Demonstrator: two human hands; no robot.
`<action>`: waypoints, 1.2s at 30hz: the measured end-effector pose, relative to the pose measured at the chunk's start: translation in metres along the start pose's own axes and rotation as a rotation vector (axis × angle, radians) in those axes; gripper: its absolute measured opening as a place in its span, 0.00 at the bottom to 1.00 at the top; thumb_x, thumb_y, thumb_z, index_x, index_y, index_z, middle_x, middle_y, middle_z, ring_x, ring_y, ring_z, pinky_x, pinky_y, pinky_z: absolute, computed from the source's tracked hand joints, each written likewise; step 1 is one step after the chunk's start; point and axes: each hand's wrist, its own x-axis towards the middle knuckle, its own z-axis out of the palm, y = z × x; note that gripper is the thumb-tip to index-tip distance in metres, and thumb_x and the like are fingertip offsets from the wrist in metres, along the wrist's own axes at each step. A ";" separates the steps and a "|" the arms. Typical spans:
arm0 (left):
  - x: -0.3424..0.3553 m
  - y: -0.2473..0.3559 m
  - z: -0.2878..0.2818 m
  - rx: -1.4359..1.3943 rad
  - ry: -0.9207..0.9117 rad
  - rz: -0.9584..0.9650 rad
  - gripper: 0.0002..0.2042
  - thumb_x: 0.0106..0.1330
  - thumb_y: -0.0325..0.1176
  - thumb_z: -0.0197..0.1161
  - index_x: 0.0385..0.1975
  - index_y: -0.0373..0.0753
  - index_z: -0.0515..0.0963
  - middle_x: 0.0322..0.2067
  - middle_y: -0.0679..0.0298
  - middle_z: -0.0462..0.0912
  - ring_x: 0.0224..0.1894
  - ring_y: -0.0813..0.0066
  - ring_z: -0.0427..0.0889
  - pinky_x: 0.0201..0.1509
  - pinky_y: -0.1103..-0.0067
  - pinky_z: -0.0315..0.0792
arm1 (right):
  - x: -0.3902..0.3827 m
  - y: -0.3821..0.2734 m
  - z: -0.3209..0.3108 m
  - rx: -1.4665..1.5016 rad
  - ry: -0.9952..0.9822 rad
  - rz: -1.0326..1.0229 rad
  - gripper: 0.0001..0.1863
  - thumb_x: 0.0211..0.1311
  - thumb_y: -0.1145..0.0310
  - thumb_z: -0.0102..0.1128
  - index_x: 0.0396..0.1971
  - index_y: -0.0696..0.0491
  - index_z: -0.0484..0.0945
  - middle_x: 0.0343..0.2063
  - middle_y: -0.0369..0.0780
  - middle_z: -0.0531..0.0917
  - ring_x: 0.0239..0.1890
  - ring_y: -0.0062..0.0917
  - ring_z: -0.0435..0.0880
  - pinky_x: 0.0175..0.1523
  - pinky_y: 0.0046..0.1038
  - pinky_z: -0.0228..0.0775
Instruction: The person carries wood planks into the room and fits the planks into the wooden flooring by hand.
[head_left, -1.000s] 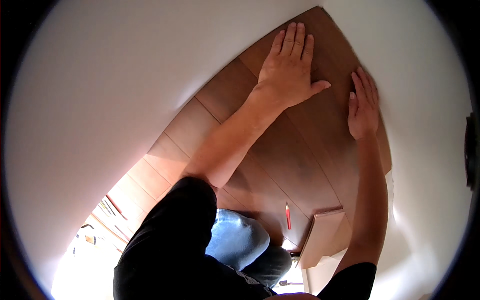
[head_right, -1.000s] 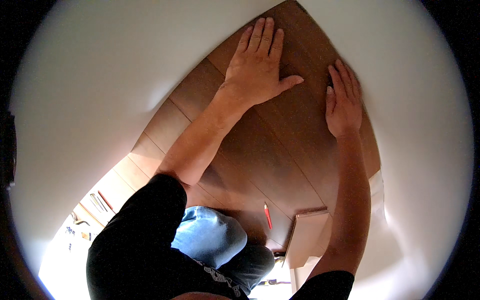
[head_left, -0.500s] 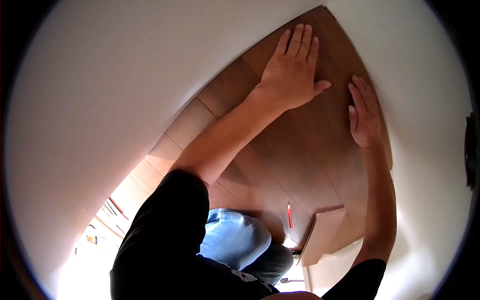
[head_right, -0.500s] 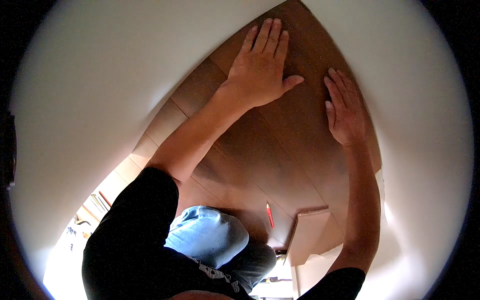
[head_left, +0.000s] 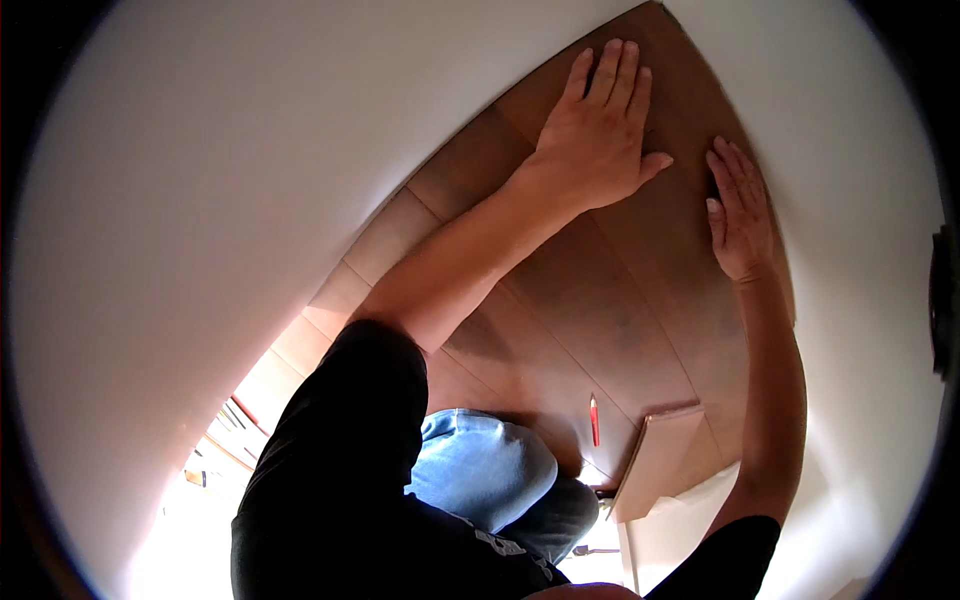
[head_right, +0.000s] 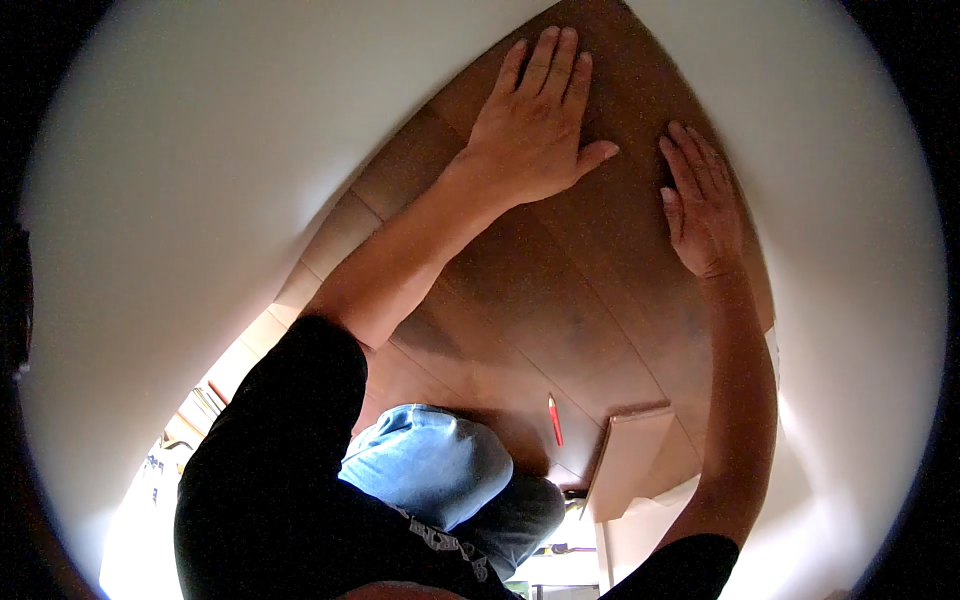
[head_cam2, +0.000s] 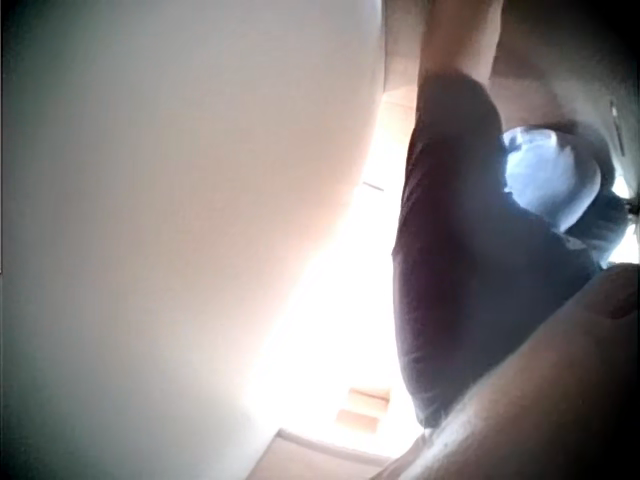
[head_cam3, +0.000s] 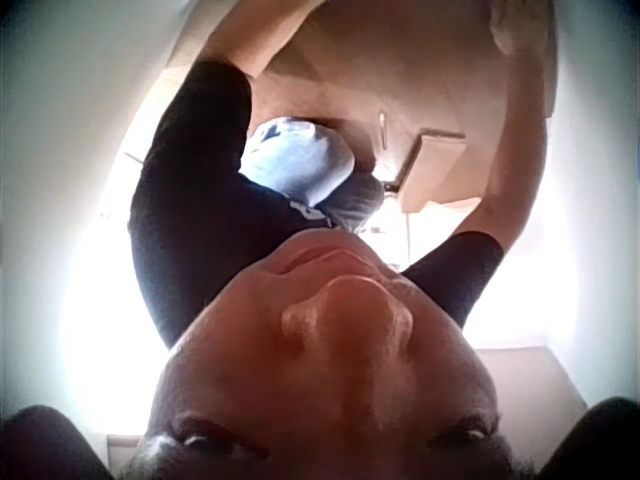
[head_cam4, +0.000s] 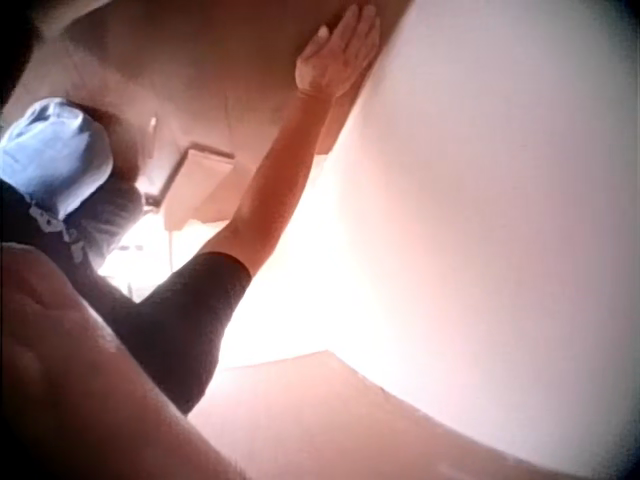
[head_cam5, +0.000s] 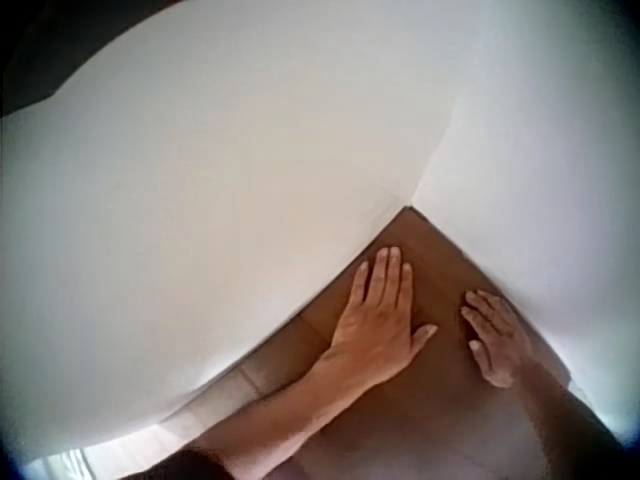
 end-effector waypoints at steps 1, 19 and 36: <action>-0.001 -0.002 -0.001 0.008 -0.003 -0.003 0.44 0.79 0.66 0.40 0.77 0.30 0.58 0.79 0.43 0.52 0.83 0.49 0.45 0.85 0.54 0.39 | 0.001 -0.003 -0.002 -0.001 -0.007 0.012 0.27 0.77 0.69 0.49 0.73 0.48 0.69 0.78 0.36 0.63 0.80 0.36 0.59 0.83 0.42 0.50; -0.002 -0.004 -0.001 -0.003 -0.037 0.015 0.44 0.79 0.64 0.40 0.79 0.29 0.53 0.80 0.43 0.48 0.84 0.50 0.41 0.84 0.53 0.34 | -0.012 0.004 -0.003 -0.010 0.026 0.011 0.25 0.78 0.66 0.48 0.72 0.48 0.69 0.77 0.35 0.66 0.79 0.35 0.60 0.83 0.40 0.51; 0.001 -0.018 -0.004 0.159 0.015 0.100 0.45 0.76 0.64 0.49 0.77 0.27 0.56 0.79 0.43 0.53 0.83 0.49 0.47 0.82 0.48 0.44 | -0.328 -0.191 -0.056 0.243 -0.076 1.045 0.31 0.68 0.69 0.66 0.70 0.55 0.69 0.72 0.52 0.69 0.72 0.51 0.69 0.75 0.45 0.63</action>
